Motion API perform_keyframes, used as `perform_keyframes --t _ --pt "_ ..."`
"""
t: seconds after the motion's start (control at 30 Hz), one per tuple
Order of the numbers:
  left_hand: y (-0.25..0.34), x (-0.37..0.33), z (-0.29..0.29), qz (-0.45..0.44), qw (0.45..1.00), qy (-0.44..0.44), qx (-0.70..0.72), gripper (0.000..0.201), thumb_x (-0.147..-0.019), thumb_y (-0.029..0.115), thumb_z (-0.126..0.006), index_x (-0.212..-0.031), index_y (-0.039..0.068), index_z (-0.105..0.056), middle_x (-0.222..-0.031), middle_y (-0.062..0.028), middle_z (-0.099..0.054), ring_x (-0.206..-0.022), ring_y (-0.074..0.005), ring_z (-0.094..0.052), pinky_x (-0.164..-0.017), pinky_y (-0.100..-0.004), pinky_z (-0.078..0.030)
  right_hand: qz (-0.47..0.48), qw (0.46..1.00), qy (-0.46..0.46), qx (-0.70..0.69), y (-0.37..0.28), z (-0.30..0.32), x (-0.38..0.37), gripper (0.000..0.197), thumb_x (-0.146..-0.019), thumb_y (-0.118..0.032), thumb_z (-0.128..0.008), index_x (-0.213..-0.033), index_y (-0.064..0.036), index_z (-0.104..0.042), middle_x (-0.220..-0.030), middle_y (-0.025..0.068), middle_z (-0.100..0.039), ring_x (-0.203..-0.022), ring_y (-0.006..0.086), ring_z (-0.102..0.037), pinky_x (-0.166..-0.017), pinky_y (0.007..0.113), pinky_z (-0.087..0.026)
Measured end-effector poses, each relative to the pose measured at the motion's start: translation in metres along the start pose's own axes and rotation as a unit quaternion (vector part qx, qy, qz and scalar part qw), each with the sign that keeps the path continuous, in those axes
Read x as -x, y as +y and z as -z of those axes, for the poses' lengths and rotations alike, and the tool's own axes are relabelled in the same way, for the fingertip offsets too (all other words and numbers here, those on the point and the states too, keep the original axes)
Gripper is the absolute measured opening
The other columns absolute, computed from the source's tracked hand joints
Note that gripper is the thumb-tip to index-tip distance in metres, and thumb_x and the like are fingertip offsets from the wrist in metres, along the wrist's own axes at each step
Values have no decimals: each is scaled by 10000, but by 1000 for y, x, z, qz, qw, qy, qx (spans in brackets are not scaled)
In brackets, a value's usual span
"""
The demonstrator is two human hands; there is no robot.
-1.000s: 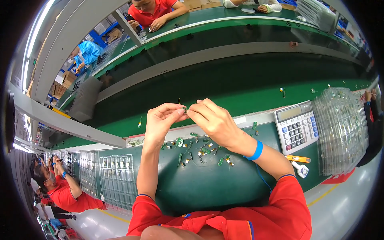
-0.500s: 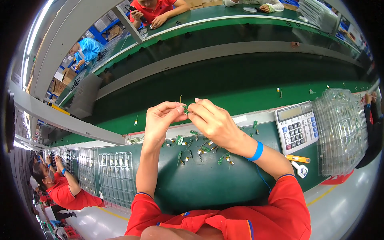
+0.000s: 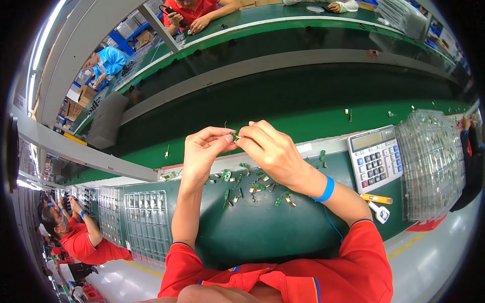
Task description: The person assembles small electronic components and PCB parts into a plastic housing by hand at a factory workstation.
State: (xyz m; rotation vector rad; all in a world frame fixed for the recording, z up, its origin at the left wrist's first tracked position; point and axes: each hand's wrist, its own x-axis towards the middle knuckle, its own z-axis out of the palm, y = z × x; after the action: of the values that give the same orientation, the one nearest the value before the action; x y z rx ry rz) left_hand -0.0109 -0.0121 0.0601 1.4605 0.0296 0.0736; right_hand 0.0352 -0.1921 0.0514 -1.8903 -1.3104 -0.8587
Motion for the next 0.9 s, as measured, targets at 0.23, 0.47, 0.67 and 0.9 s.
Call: perform_keyframes --t 0.23,0.47,0.67,0.9 --pt "-3 2 -3 -31 999 19 -9 147 -872 3 -629 -997 -71 -653 -903 -141 -682 -825 -182 -686 -785 -271 -569 -29 999 18 -36 -2 0 1 274 -666 45 -671 -935 20 -625 -900 127 -621 -785 277 -606 -698 345 -542" --pt "-2 1 -1 -20 999 24 18 163 -879 25 -632 -1017 -59 -660 -912 -137 -693 -798 -174 -694 -756 -256 -569 -67 996 32 -53 -3 0 -1 278 -656 59 -710 -924 21 -648 -879 120 -633 -773 263 -614 -643 341 -528" --pt "-5 2 -7 -34 999 35 -14 165 -889 28 -625 -1021 -68 -653 -916 -139 -683 -833 -181 -682 -781 -282 -576 -70 996 26 -57 -8 4 -1 284 -680 82 -706 -952 31 -647 -886 129 -640 -777 286 -618 -687 352 -540" --pt "-7 1 -6 -7 999 20 41 154 -884 29 -632 -1002 -65 -666 -918 -138 -684 -824 -183 -681 -780 -291 -579 -26 999 -33 -2 -9 6 1 366 -627 93 -644 -989 47 -622 -939 146 -607 -807 303 -596 -769 366 -558"
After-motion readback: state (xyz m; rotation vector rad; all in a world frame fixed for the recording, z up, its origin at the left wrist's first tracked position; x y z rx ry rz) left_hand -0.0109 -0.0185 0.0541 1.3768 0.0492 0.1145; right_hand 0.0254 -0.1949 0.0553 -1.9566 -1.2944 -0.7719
